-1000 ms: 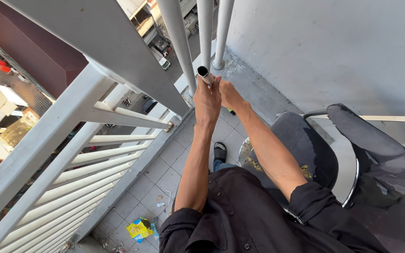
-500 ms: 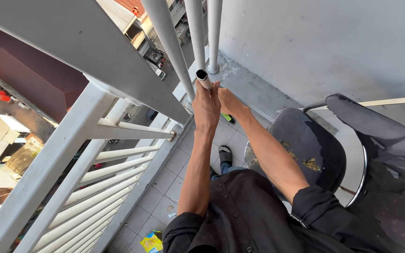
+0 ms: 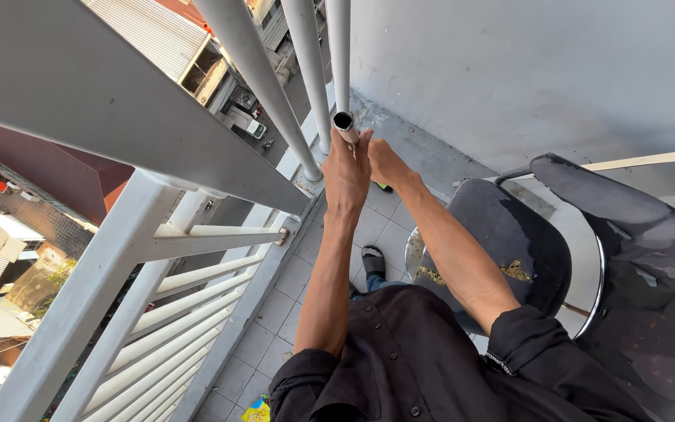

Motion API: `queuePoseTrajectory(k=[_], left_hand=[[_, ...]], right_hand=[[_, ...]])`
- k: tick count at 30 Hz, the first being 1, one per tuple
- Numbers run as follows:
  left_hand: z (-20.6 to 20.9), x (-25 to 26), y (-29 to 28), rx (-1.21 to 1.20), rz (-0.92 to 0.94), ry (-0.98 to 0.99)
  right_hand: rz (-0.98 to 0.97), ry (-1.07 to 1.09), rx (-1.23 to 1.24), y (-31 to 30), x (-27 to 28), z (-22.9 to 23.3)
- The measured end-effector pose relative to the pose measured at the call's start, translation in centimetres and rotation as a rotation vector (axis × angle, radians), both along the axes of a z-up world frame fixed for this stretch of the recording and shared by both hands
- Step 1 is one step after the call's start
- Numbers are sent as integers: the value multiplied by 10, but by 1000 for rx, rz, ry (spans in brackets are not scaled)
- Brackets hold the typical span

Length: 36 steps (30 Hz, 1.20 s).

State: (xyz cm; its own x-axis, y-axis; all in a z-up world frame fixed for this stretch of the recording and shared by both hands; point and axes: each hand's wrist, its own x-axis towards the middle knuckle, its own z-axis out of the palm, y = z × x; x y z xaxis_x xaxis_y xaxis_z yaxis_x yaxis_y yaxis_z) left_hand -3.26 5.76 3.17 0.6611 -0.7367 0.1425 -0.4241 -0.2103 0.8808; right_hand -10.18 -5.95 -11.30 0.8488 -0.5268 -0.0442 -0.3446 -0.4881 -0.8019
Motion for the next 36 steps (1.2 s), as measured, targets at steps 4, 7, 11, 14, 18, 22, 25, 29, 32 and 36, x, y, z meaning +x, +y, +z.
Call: queuePoseTrajectory(k=[4, 7, 11, 14, 18, 22, 25, 29, 32, 36], left_hand=[[-16, -3, -8, -76, -14, -77], [-21, -1, -6, -16, -36, -50], [-12, 9, -8, -76, -117, -22], [-2, 19, -8, -156, -246, 10], [-9, 27, -4, -120, -370, 48], [-21, 28, -5, -80, -400, 27], [-24, 30, 0, -161, -401, 9], [-20, 34, 3, -120, -411, 24], [-15, 38, 6, -101, -414, 20], [-11, 42, 14, -101, -384, -24]], right_hand=[[-6, -76, -92, -9, -3, -7], [3, -265, -73, -5, -4, -4], [-92, -183, 8, -4, 0, -2], [-137, -185, 8, -4, -1, -22], [-261, -126, 15, 13, 1, -3], [-270, -94, -47, 12, -1, -40], [-255, -40, -89, 17, -1, -58], [-293, -62, 25, 29, 1, -51], [-298, -47, 67, 35, 5, -45], [-304, -99, 118, 47, 11, -44]])
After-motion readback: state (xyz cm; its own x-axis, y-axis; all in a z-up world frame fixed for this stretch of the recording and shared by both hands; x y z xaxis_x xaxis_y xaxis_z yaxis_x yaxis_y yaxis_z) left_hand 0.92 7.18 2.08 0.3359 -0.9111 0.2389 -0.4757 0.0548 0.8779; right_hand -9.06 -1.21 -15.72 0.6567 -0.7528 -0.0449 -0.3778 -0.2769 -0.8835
